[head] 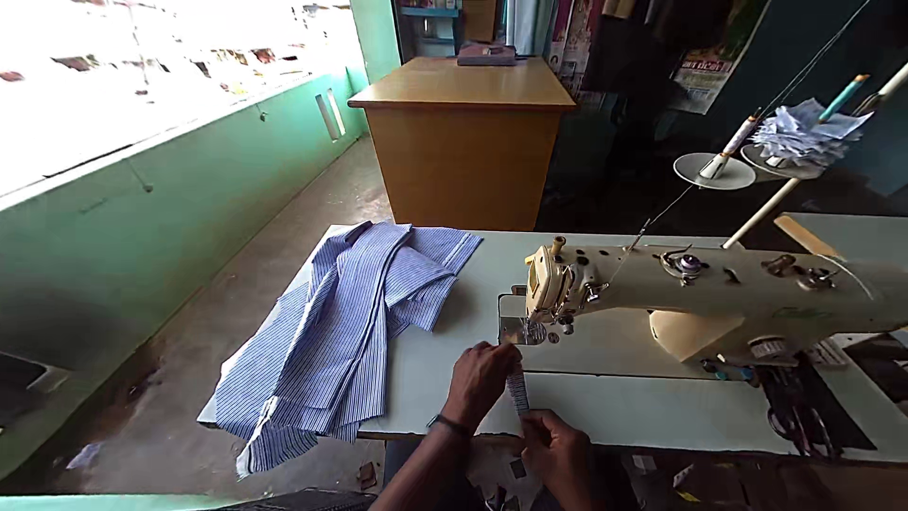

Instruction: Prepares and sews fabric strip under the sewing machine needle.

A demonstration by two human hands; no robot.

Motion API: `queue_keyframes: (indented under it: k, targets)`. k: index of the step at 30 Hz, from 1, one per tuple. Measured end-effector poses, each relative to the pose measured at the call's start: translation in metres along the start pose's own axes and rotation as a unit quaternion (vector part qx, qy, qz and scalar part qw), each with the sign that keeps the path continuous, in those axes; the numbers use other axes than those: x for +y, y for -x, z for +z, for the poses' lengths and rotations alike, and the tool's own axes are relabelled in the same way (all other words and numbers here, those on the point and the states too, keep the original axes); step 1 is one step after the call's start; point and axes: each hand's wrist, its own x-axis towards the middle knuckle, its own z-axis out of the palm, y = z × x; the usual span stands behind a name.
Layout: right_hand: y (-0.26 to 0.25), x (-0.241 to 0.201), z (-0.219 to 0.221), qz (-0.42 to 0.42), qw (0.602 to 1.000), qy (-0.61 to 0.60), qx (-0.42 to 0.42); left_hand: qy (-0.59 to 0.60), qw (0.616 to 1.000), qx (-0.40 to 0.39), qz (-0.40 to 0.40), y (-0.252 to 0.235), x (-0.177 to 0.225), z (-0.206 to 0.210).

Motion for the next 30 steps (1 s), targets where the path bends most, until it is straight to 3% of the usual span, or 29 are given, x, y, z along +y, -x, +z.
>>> queue_keyframes:
  k: [3, 10, 13, 15, 17, 21, 30]
  targets:
    - [-0.02, -0.007, -0.013, 0.088, 0.989, 0.087, -0.083, -0.041, 0.996, 0.025, 0.078, -0.024, -0.002, 0.031]
    - [0.023, 0.003, -0.022, 0.027, 0.965, 0.228, -0.126, -0.127, 0.986, 0.027, 0.109, 0.008, 0.006, 0.042]
    - [0.015, 0.002, -0.036, 0.023, 0.973, 0.17, -0.156, -0.149, 0.984, 0.014, 0.099, 0.039, 0.005, 0.046]
    - [-0.008, 0.009, -0.049, -0.022, 0.988, 0.117, -0.104, -0.153, 0.983, -0.01, 0.097, 0.044, -0.001, 0.045]
    - [-0.042, 0.024, -0.052, -0.115, 0.976, 0.184, 0.012, -0.143, 0.984, -0.029, 0.104, 0.036, -0.006, 0.043]
    - [-0.11, 0.049, -0.048, -0.214, 0.917, 0.337, 0.002, -0.129, 0.98, -0.077, 0.128, 0.001, -0.006, 0.031]
    - [-0.125, 0.05, -0.04, -0.152, 0.921, 0.359, -0.006, -0.151, 0.977, -0.077, 0.127, -0.02, -0.01, 0.033]
